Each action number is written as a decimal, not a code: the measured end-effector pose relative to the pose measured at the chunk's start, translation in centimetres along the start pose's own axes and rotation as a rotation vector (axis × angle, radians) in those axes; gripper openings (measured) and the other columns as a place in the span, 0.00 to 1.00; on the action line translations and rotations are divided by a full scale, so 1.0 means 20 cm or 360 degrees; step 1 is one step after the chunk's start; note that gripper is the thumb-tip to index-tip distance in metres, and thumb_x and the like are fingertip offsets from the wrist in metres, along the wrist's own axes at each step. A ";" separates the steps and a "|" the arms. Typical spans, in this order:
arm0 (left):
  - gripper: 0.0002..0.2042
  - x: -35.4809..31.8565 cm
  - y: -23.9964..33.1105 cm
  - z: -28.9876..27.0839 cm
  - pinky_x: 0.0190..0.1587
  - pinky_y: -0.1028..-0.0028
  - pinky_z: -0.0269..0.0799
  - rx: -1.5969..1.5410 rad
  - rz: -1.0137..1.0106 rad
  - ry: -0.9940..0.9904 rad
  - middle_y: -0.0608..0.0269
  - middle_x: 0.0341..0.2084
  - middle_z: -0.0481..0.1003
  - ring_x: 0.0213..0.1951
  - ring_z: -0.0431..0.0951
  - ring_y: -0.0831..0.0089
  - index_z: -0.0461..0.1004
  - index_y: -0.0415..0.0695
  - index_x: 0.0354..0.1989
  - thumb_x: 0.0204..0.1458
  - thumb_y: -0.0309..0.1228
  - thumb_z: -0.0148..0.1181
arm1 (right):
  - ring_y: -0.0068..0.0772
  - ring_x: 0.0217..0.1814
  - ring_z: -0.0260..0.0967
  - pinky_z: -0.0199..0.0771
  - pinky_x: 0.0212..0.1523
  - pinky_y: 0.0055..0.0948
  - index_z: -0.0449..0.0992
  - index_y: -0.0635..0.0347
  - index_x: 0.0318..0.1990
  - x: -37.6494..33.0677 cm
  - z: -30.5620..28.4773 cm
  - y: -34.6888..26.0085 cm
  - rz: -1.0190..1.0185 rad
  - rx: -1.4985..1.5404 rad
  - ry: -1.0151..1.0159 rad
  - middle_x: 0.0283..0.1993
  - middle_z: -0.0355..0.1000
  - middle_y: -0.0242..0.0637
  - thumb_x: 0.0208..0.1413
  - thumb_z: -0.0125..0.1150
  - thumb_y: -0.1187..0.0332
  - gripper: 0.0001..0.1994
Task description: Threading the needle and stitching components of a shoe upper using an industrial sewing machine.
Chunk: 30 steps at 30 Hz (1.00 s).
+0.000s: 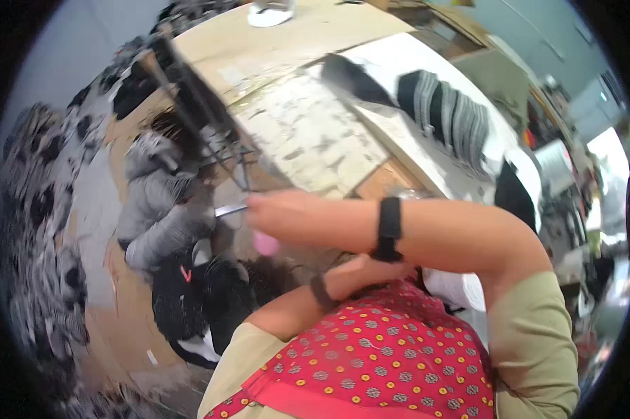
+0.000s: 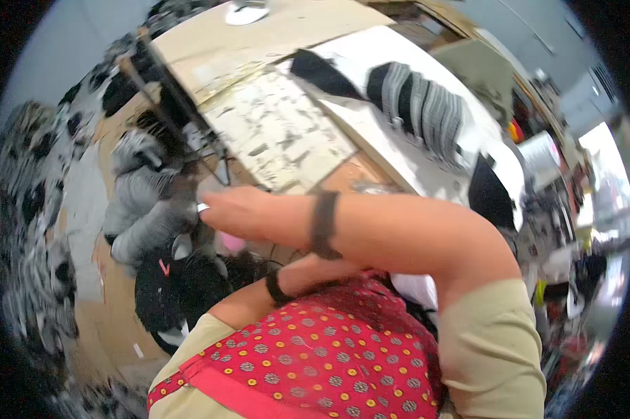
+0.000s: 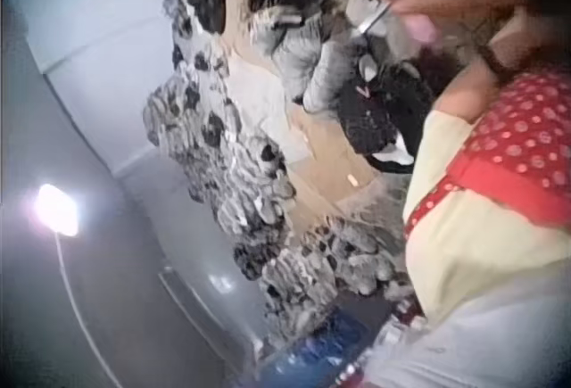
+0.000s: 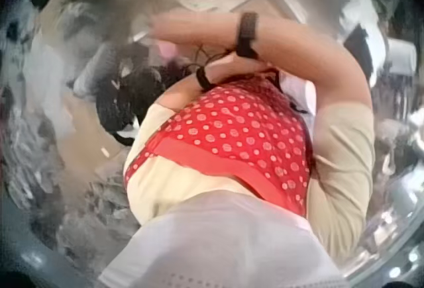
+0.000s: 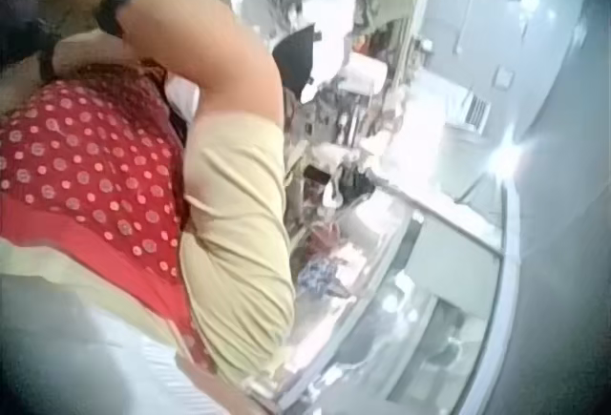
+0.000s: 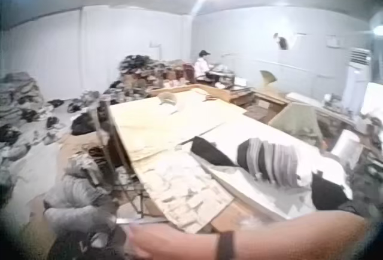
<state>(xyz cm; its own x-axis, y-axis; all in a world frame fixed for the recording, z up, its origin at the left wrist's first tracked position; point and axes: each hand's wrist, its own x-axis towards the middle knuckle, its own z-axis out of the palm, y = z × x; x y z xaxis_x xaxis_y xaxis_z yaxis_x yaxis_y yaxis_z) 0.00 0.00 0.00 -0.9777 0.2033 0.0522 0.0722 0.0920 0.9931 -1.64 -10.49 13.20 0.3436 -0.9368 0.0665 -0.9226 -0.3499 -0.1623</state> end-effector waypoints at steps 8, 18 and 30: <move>0.15 -0.10 0.52 -0.37 0.30 0.82 0.60 0.0286 0.0511 0.0816 0.70 0.29 0.67 0.28 0.64 0.83 0.70 0.39 0.51 0.54 0.20 0.55 | 0.46 0.47 0.74 0.73 0.46 0.39 0.74 0.65 0.45 -1.01 -0.94 0.12 0.0536 -0.0682 0.0734 0.42 0.74 0.48 0.51 0.62 0.63 0.17; 0.21 -0.03 1.12 -0.68 0.36 0.65 0.67 0.2542 0.0333 0.0115 0.54 0.34 0.73 0.36 0.73 0.63 0.71 0.39 0.53 0.47 0.26 0.62 | 0.51 0.57 0.64 0.62 0.57 0.48 0.71 0.66 0.48 -2.03 -0.27 -0.55 0.1440 -0.0322 0.0798 0.55 0.68 0.49 0.35 0.71 0.43 0.38; 0.16 0.70 1.78 -0.71 0.38 0.68 0.70 0.1443 0.0069 0.0096 0.51 0.35 0.73 0.39 0.76 0.61 0.72 0.39 0.48 0.50 0.28 0.58 | 0.55 0.72 0.47 0.47 0.65 0.61 0.66 0.69 0.54 -2.07 -0.02 -0.61 0.1721 -0.0210 0.1104 0.65 0.56 0.53 0.31 0.74 0.51 0.43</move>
<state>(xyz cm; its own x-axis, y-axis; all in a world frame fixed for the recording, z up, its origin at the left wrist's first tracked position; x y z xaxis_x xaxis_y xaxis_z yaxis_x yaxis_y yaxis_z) -14.01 -7.72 37.51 -0.9774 0.1752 0.1182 0.2113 0.8222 0.5285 -4.75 32.51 12.85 -0.7100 -0.5299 0.4638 -0.6974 0.6202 -0.3590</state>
